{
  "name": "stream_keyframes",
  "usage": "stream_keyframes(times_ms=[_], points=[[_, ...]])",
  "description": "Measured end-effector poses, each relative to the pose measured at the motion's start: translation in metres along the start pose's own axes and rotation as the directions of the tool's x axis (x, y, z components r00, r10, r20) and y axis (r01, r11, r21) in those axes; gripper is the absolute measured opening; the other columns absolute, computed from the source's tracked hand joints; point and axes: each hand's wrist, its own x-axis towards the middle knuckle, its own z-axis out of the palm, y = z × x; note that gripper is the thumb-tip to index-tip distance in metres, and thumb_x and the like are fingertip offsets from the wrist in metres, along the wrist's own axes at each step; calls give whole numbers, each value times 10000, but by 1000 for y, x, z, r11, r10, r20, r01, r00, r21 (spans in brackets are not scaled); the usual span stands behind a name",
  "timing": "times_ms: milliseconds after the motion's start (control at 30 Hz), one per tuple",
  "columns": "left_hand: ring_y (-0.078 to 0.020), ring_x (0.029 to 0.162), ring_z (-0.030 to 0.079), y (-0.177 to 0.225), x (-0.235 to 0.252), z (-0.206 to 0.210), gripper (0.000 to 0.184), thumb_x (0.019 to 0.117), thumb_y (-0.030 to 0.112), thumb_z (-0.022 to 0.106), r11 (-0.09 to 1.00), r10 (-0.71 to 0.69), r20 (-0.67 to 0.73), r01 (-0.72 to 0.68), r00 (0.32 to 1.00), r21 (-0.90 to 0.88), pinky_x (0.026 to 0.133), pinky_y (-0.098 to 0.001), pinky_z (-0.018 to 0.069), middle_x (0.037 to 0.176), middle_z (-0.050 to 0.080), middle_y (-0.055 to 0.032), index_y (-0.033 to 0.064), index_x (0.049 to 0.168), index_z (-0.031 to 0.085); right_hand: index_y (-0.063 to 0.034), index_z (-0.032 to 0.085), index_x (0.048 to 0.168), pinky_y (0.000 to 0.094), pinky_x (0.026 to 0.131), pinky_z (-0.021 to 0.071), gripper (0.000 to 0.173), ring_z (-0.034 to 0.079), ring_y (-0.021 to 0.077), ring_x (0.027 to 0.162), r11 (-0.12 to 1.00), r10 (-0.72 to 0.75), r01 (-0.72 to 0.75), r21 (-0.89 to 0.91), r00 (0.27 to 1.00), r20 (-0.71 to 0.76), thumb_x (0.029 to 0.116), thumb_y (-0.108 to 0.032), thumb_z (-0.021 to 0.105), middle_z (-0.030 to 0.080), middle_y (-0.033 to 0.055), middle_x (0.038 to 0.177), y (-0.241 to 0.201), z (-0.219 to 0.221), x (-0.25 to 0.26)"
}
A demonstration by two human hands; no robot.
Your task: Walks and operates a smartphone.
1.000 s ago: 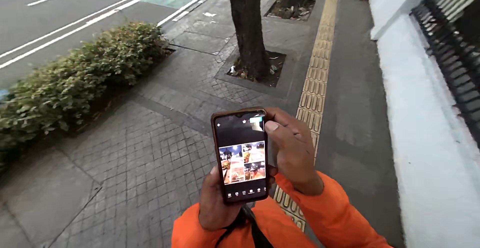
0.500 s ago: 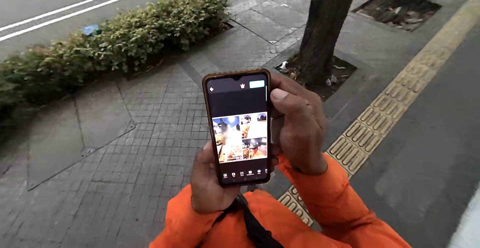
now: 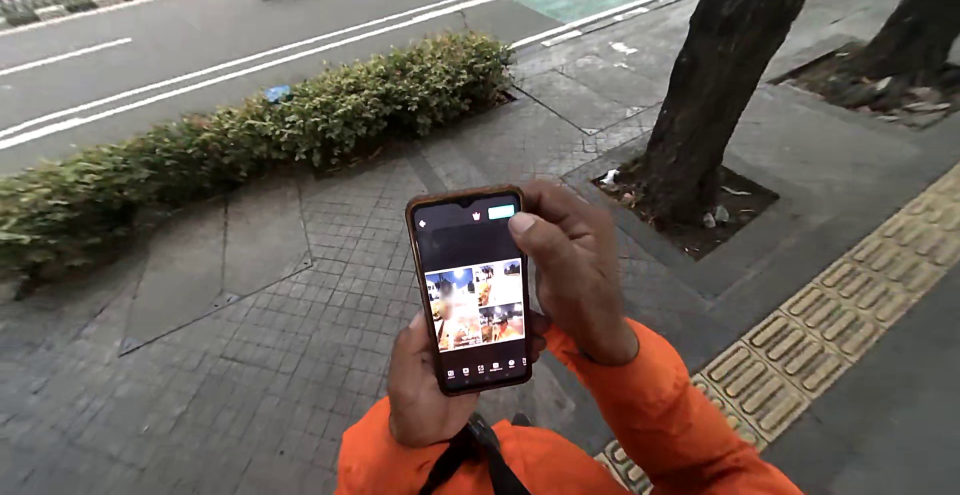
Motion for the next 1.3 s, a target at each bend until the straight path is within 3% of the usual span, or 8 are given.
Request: stream_keyframes(times_ms=[267,433,533,800,900,1133,1233,1300], points=[[-364,1179,676,5,-5,-12,500,1006,467,556,1000,13,30,-12,999,-22,985,-583,549,1262,695,-207,87,1309,674,-17,655,987,222,589,590,173,661,64,655,997,-8,5,-81,999,-37,1008,-131,527,678,12,780,7,15,1],[-346,1177,676,8,-6,-19,485,1001,453,570,999,5,20,-4,1000,-46,1002,-571,539,1242,704,-198,80,1289,684,-17,638,1068,215,506,561,209,645,74,610,996,62,-63,-67,998,-15,1039,-153,482,673,28,789,5,17,-4],[-339,1156,687,10,-5,-20,491,986,476,593,1000,-3,-6,3,1000,-22,984,-563,555,1218,715,-188,88,1267,698,0,635,1117,231,535,576,262,657,87,644,997,62,-61,-55,998,5,1058,-157,434,682,39,824,7,18,-5],[-377,1155,680,15,-2,-27,497,990,466,587,999,-15,-15,15,1000,-49,978,-591,548,1231,698,-223,78,1286,679,-17,628,1118,222,491,554,263,642,87,612,996,86,-86,-35,996,0,1049,-147,409,663,44,810,15,23,-2],[-354,1161,685,18,-2,-29,480,996,454,591,999,-1,-18,0,1000,-44,989,-579,548,1231,707,-205,86,1290,684,-8,630,1120,214,539,565,249,643,73,646,996,74,-74,-41,997,-2,1048,-129,424,661,33,828,18,24,-1],[-329,1184,679,23,0,-32,489,1012,454,562,1000,24,20,-24,1000,-19,1014,-562,539,1255,706,-187,84,1309,680,-8,642,1117,223,542,570,254,645,75,644,997,74,-74,-28,997,7,1019,-100,426,660,26,814,23,29,2],[-302,1186,685,25,0,-33,466,1018,435,556,999,47,21,-47,999,-24,1016,-543,545,1246,717,-168,87,1296,693,-12,630,1170,235,593,589,256,667,80,698,997,81,-80,-18,996,34,1017,-149,478,683,26,865,25,31,0],[-282,1173,695,26,1,-32,437,1024,396,552,997,69,19,-68,997,-45,1015,-515,554,1226,728,-163,74,1276,703,-15,591,1276,271,645,623,331,704,109,769,992,126,-125,-17,990,67,976,-152,564,713,45,958,24,34,-3]])
